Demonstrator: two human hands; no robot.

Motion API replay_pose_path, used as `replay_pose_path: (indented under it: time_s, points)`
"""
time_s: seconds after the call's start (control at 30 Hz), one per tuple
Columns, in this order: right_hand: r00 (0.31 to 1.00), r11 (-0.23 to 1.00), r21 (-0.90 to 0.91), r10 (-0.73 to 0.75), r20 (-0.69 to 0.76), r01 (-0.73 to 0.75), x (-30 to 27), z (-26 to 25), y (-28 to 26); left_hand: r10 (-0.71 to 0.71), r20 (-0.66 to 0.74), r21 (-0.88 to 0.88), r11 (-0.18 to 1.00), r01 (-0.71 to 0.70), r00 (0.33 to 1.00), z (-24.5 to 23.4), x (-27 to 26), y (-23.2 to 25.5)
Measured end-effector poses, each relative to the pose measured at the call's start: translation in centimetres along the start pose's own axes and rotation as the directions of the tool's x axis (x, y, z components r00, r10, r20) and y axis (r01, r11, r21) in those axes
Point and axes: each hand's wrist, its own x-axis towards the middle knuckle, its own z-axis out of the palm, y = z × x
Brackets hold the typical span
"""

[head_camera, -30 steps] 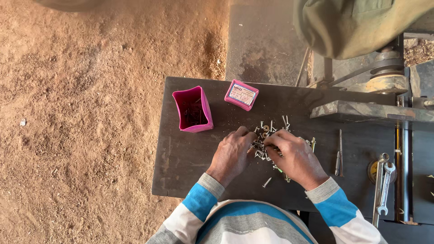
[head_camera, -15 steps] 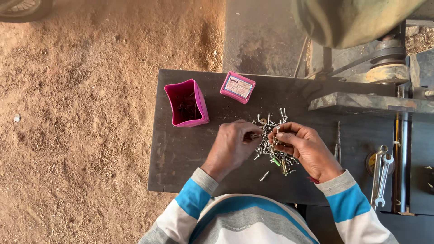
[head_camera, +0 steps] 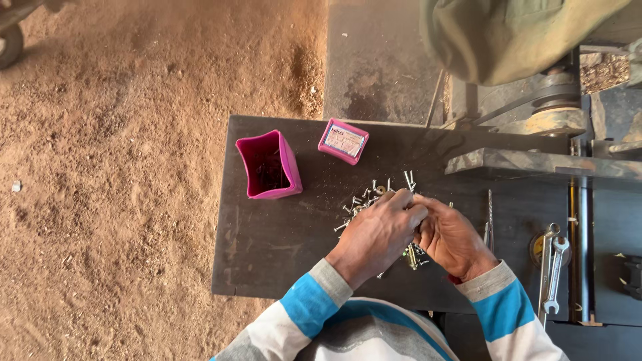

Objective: The person sorts through a pile of screws and nails on a workbench, placing them into a pink container and a yellow box, and then picks up and handles various wrenches and metal rods near a table saw.

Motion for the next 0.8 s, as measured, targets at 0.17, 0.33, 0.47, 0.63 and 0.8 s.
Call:
replay_pose_path:
  time_s: [0.17, 0.33, 0.47, 0.63, 0.8]
  points:
    - [0.998, 0.999, 0.034, 0.019, -0.053, -0.017, -0.5, 0.7, -0.5, 0.003, -0.107, -0.011, 1.0, -0.004, 0.994, -1.1, -0.3, 0.3]
    - [0.999, 0.996, 0.076, 0.049, 0.002, -0.049, -1.1, 2.4, -1.0, -0.105, -0.051, -0.081, 0.992, 0.101, 0.993, -1.2, -0.5, -0.1]
    - [0.998, 0.995, 0.082, 0.058, 0.015, -0.06, -1.0, 2.6, -0.6, -0.07, -0.011, -0.054, 0.996, 0.069, 0.998, -0.4, -0.5, -0.3]
    - [0.999, 0.995, 0.089, 0.043, -0.013, -0.042, -0.7, 1.2, -0.2, -0.038, -0.018, -0.054, 0.998, 0.037, 0.999, 0.1, -0.5, -0.4]
    - [0.994, 0.993, 0.119, 0.007, 0.113, -0.021, -0.8, 1.0, -0.2, 0.023, 0.001, -0.05, 0.998, -0.023, 1.0, -0.1, 0.2, 0.4]
